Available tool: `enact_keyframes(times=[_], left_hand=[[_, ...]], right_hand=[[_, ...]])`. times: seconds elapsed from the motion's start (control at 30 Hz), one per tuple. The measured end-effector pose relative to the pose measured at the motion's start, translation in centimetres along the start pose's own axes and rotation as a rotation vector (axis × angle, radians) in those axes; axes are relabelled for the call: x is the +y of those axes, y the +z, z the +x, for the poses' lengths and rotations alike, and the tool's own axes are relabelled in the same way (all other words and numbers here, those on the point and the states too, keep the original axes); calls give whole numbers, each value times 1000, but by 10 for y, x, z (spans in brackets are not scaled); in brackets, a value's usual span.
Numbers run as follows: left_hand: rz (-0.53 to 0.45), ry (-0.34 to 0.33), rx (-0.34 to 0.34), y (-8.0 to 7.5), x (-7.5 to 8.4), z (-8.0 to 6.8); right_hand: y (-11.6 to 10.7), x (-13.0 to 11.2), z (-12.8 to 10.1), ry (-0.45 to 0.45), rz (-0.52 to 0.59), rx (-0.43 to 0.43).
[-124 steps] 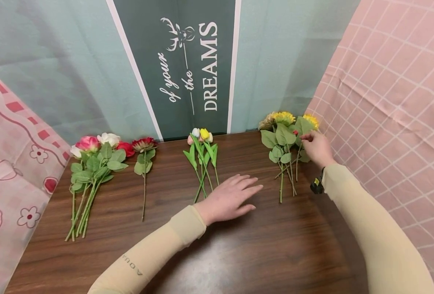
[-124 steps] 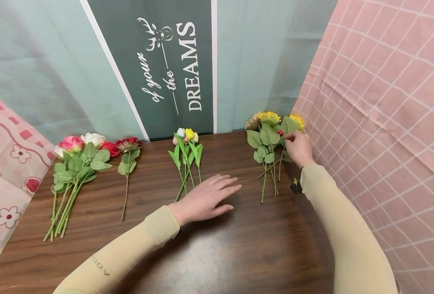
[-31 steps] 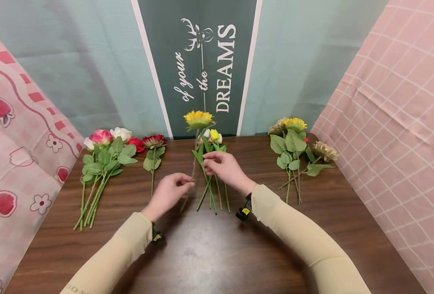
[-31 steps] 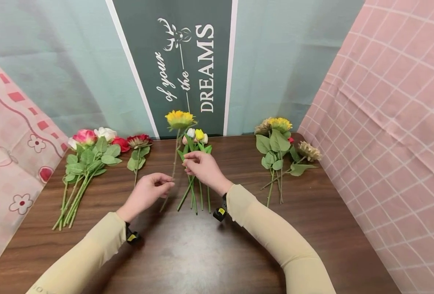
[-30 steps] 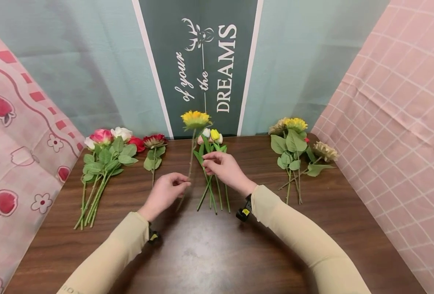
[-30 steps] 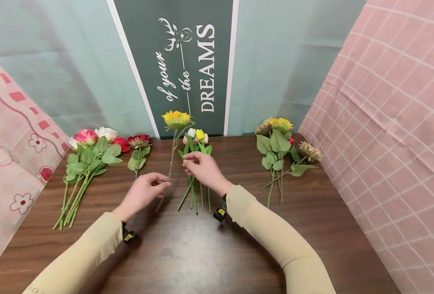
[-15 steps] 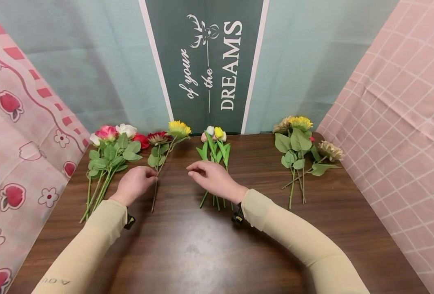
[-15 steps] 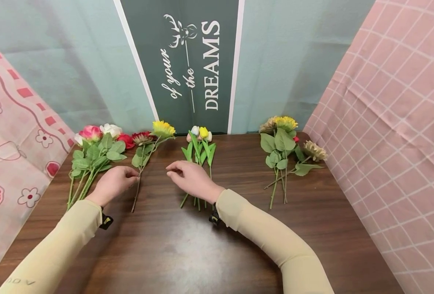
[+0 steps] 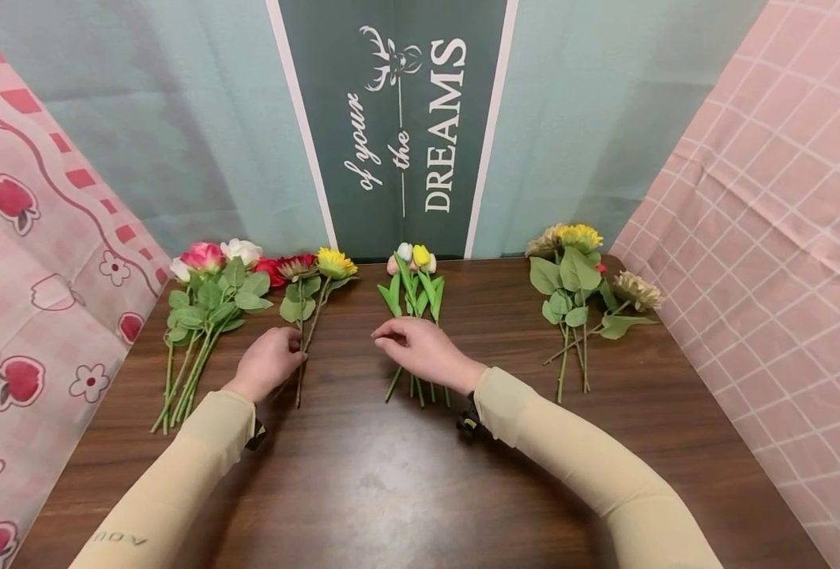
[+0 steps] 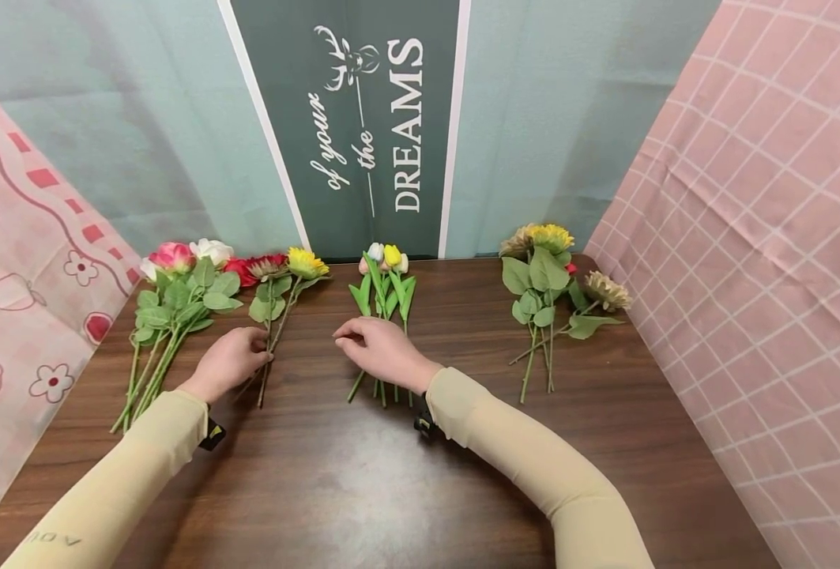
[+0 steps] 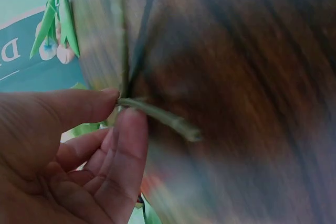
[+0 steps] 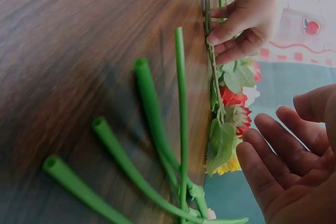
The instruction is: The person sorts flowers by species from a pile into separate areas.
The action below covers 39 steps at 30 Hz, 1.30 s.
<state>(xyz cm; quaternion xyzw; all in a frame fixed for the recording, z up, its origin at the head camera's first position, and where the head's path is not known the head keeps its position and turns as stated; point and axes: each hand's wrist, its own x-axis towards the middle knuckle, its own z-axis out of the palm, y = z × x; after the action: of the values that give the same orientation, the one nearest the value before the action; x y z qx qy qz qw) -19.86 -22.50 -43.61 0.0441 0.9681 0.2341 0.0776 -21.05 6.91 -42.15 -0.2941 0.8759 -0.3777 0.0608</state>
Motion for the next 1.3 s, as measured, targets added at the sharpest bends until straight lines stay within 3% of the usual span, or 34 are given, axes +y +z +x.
enact_keyframes(times=[0.37,0.47,0.6,0.73,0.9,1.13,1.3], left_hand=[[7,63,10,10,14,6],[8,61,17,8,16,2],[32,87,80,7,24,-1],[51,230,161,12,46,0],[139,483,181,24,89,0],[262,725,87,50,153,3],[390,846,22,74,193,5]], right_hand=[[-12,19,-10,54,-25,7],[-22,26,-13,77,-44,28],[-44,47,-21,120,-87,94],[-79,74,-37,183,-115,193],[-131,114,-65,300,-142,300],[-191,157,-105,482,-210,385],[-217,168,-118,584,-208,356]])
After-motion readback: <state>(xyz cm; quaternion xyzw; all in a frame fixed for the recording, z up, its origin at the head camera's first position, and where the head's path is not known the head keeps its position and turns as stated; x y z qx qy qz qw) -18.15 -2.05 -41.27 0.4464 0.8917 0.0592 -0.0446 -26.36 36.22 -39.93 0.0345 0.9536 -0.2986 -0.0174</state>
